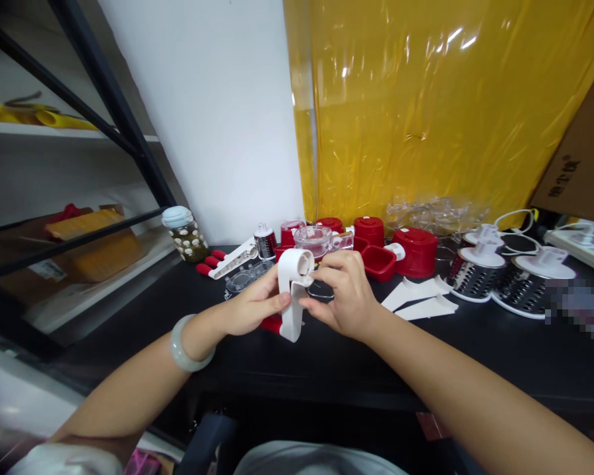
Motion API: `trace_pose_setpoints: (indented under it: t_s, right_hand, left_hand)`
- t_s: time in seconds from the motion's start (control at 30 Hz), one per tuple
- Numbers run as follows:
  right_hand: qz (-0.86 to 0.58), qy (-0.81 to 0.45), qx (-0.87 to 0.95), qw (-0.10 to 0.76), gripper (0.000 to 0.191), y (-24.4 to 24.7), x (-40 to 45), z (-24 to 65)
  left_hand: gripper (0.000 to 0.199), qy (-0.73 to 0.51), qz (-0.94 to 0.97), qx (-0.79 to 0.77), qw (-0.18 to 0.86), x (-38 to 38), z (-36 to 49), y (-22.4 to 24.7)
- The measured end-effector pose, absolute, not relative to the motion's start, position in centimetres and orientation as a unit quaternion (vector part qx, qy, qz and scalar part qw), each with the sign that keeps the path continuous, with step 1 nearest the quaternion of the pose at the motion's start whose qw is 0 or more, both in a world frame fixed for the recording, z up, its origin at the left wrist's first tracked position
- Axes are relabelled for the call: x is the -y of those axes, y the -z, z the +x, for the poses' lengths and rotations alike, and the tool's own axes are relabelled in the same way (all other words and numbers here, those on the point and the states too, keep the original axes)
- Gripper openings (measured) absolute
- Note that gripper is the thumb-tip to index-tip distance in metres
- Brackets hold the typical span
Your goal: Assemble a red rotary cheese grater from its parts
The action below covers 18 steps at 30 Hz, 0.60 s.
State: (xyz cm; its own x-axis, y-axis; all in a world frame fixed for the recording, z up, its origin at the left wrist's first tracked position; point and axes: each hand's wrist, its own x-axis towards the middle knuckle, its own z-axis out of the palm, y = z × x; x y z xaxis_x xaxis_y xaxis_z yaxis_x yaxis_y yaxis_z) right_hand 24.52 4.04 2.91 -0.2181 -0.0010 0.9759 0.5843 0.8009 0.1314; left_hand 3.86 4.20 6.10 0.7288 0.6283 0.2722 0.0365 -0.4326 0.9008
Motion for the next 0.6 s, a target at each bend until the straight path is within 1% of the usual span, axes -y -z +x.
trace_pose_setpoints:
  t_s: [0.07, 0.2, 0.27, 0.33, 0.47, 0.6]
  right_hand:
    - [-0.196, 0.249, 0.733, 0.602, 0.030, -3.2, -4.2, 25.0]
    - [-0.198, 0.275, 0.727, 0.597, 0.025, -3.6, -4.2, 25.5]
    - [-0.190, 0.287, 0.733, 0.587, 0.026, -3.6, -4.1, 25.7]
    - [-0.177, 0.293, 0.743, 0.575, 0.028, -3.6, -4.0, 25.9]
    - [-0.168, 0.315, 0.761, 0.541, 0.021, -3.7, -3.7, 26.2]
    - [-0.162, 0.343, 0.761, 0.527, 0.023, -3.8, -3.4, 26.2]
  left_hand:
    - [0.060, -0.309, 0.786, -0.190, 0.500, -4.3, 3.7, -6.2]
    - [0.052, -0.296, 0.760, -0.171, 0.553, -4.4, 3.4, -5.9]
    - [0.050, -0.289, 0.750, -0.166, 0.572, -4.5, 3.4, -5.8]
    - [0.051, -0.288, 0.742, -0.168, 0.582, -4.4, 3.4, -5.8]
    - [0.055, -0.282, 0.738, -0.179, 0.586, -4.5, 3.4, -5.9]
    - [0.052, -0.275, 0.734, -0.178, 0.595, -4.6, 3.4, -5.8]
